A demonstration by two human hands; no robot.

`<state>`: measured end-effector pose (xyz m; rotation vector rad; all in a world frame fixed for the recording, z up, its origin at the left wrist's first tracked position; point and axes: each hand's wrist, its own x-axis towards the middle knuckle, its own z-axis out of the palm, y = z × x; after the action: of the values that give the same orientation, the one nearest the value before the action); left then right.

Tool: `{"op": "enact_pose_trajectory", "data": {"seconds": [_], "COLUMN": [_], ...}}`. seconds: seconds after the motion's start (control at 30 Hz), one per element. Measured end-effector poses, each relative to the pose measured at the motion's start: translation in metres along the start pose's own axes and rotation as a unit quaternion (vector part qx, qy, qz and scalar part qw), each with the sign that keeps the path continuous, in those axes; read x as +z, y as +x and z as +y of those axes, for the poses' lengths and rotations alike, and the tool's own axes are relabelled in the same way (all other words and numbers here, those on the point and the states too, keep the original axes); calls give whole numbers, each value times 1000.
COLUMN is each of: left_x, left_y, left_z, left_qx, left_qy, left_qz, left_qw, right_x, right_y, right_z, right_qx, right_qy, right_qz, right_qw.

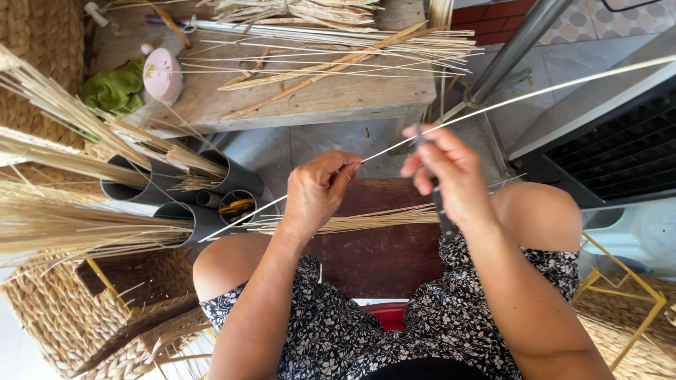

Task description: The person sits and processes long thin bamboo strips one at a time, holding each strip taut between the hands and shaving or trimming it with a small knife, then setting the finished strip aside and taking the next one from the bundle.

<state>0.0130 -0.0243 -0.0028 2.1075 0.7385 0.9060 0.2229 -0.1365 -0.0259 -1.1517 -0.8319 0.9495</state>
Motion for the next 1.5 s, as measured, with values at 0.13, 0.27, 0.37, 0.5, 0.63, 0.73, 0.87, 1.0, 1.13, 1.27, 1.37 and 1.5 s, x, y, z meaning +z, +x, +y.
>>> {"op": "enact_pose_trajectory", "data": {"seconds": [0.13, 0.27, 0.37, 0.5, 0.63, 0.73, 0.87, 1.0, 1.13, 1.27, 1.37, 1.5], "left_x": [-22, -39, -48, -60, -69, -62, -39, -24, -17, -19, -22, -25], "left_y": [0, 2, 3, 2, 1, 4, 3, 1, 0, -2, -3, -4], "left_z": [-5, -10, -15, -20, -25, -25, -19, -10, -5, -3, -4, -6], "left_qx": [1, 1, -10, -6, -35, -41, -46, -20, -27, -14, -20, -13], "left_qy": [47, 73, 91, 97, 101, 93, 101, 93, 46, 48, 49, 34], "left_qz": [3, 11, 13, 29, 61, 51, -6, -36, -50, -40, -30, -15], "left_qw": [999, 997, 996, 995, 992, 993, 994, 995, 997, 998, 998, 999], "right_x": [-42, -86, -115, -145, -150, -118, -44, 9, 29, 26, 16, 0], "right_y": [7, 6, 6, 3, -3, -2, -8, -6, -6, -4, -1, 1], "right_z": [-10, -22, -23, -27, -42, -44, -20, -1, 7, 13, 14, 7], "right_qx": [-22, -44, -57, -90, -139, -145, -13, 54, 65, 44, 36, 20], "right_qy": [51, 99, 121, 130, 182, 54, -45, -79, -40, 12, 36, 78], "right_qz": [97, 130, 157, 199, 254, 223, 16, -107, -105, -77, -45, -2], "right_qw": [994, 986, 979, 967, 940, 962, 999, 990, 992, 996, 998, 997]}}
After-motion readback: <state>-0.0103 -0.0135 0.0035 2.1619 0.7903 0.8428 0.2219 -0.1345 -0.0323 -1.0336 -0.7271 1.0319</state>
